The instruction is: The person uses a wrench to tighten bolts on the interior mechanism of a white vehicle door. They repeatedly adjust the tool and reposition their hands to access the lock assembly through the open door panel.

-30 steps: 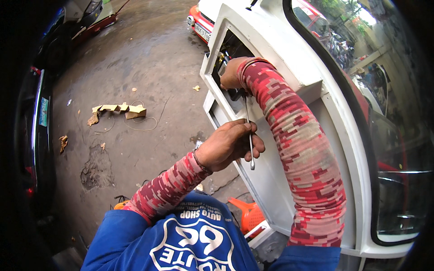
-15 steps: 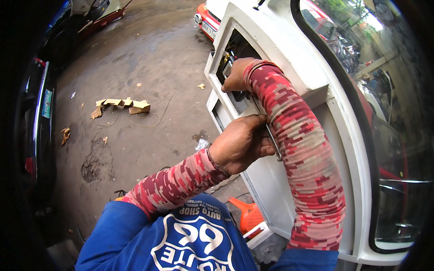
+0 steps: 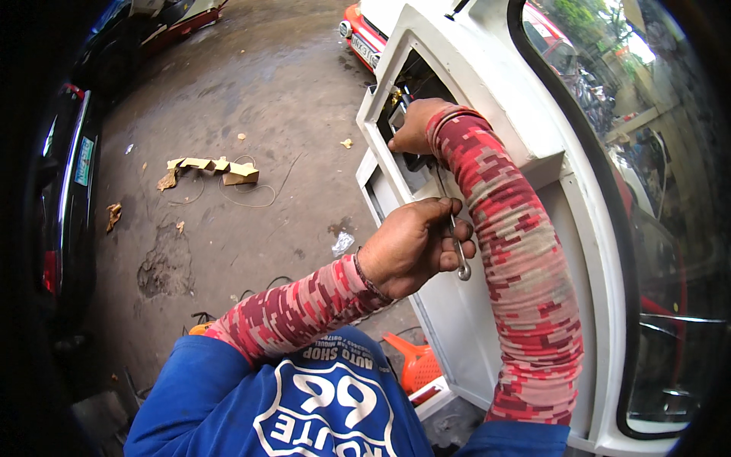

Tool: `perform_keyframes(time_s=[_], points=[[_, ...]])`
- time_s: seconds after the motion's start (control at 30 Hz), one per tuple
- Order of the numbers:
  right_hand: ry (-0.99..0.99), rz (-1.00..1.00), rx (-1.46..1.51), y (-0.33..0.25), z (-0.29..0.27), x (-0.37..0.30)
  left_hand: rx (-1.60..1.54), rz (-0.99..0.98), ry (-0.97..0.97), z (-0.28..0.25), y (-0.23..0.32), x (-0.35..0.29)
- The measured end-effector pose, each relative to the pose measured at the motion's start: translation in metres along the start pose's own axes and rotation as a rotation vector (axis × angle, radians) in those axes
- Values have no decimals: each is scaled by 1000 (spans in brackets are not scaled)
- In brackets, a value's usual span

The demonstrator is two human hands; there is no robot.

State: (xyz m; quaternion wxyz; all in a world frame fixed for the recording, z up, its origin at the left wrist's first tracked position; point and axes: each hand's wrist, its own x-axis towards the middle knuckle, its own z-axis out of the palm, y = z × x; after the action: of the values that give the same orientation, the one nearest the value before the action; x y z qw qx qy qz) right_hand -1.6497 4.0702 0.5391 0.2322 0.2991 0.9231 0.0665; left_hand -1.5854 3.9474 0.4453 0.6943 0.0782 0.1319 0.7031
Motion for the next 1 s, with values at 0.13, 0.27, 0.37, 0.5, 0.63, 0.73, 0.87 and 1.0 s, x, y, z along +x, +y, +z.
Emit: perform_keyframes(time_s=[0.13, 0.27, 0.37, 0.5, 0.63, 0.73, 0.87, 1.0], points=[[-2, -12, 4, 0, -1, -1, -109, 37, 7, 8, -5, 11], [11, -47, 13, 3, 2, 2, 6, 47, 43, 4, -8, 18], [40, -117, 22, 9, 8, 8, 304, 38, 75, -19, -13, 20], [0, -128, -96, 14, 12, 19, 1058, 210, 201, -77, 1, 33], [-44, -92, -118, 9, 12, 25, 1582, 759, 188, -125, 44, 56], [-60, -97, -130, 6, 13, 28, 1738, 830, 154, -136, 59, 62], [-4, -94, -107, 7, 16, 27, 1676, 621, 158, -133, 41, 43], [-55, -78, 59, 11, 15, 18, 1306, 301, 155, -117, 5, 17]])
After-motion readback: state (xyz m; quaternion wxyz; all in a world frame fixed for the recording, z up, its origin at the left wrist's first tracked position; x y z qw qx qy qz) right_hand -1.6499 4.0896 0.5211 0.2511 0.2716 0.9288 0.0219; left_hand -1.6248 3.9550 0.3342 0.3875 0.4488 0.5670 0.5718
